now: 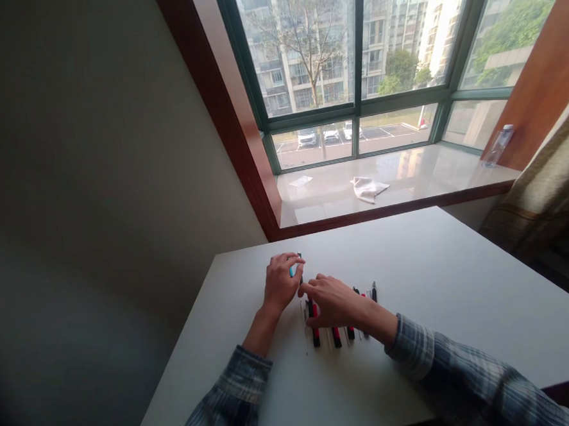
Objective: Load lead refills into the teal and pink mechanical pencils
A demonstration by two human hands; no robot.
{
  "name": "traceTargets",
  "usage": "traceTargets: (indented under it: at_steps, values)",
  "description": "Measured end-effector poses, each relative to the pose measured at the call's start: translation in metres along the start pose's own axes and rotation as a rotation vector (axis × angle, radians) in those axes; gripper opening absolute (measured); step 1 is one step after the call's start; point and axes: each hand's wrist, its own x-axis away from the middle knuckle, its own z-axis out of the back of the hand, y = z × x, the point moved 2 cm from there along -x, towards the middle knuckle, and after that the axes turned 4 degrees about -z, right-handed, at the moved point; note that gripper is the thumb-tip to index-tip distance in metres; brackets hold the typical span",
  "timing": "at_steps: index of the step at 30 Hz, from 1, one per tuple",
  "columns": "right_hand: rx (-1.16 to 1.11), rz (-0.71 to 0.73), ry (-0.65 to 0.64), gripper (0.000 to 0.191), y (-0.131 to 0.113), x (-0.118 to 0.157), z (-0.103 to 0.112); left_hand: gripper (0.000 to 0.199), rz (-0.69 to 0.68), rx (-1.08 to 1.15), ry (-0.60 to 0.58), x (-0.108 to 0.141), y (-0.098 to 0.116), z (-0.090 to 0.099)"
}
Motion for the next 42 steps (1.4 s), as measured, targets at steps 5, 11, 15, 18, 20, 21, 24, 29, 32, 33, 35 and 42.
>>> traceTargets:
  at_steps: [5,11,15,18,20,21,24,29,32,33,35,42]
  values:
    - [-0.045,0.001,0.049,0.047,0.0,0.002,0.009,0.008,-0.018,-0.213,-0.067,0.001,-0.008,0.001]
    - [-0.093,-0.026,0.143,0.044,0.009,0.007,0.02,0.013,0.016,-0.399,-0.098,-0.001,-0.009,0.007]
    - [-0.116,-0.014,0.202,0.046,0.014,0.009,0.023,0.017,-0.066,-0.404,-0.173,0.0,-0.007,0.005]
    - [-0.121,-0.016,0.221,0.048,0.018,0.01,0.023,0.019,-0.055,-0.436,-0.157,-0.001,-0.009,0.005]
    - [-0.118,-0.014,0.231,0.048,0.021,0.01,0.023,0.021,-0.028,-0.46,-0.108,-0.002,-0.012,0.007]
    - [-0.117,-0.011,0.237,0.049,0.022,0.01,0.022,0.021,-0.018,-0.468,-0.082,-0.002,-0.013,0.008]
    - [-0.121,-0.007,0.252,0.048,0.026,0.01,0.02,0.018,-0.008,-0.46,-0.019,-0.003,-0.014,0.01]
    - [-0.129,0.019,0.314,0.05,0.027,0.009,0.02,0.021,0.054,-0.154,-0.008,-0.006,-0.008,0.007]
    - [-0.13,0.081,0.387,0.054,0.026,0.009,0.023,0.036,0.207,0.294,-0.148,-0.005,0.001,0.003]
    - [-0.122,0.108,0.407,0.054,0.026,0.009,0.024,0.04,0.256,0.425,-0.216,-0.004,0.005,0.002]
    - [-0.1,0.158,0.436,0.052,0.025,0.009,0.026,0.047,0.336,0.593,-0.318,0.0,0.012,0.003]
    - [-0.081,0.247,0.492,0.039,0.021,0.009,0.027,0.054,0.504,0.804,-0.344,0.021,0.026,0.013]
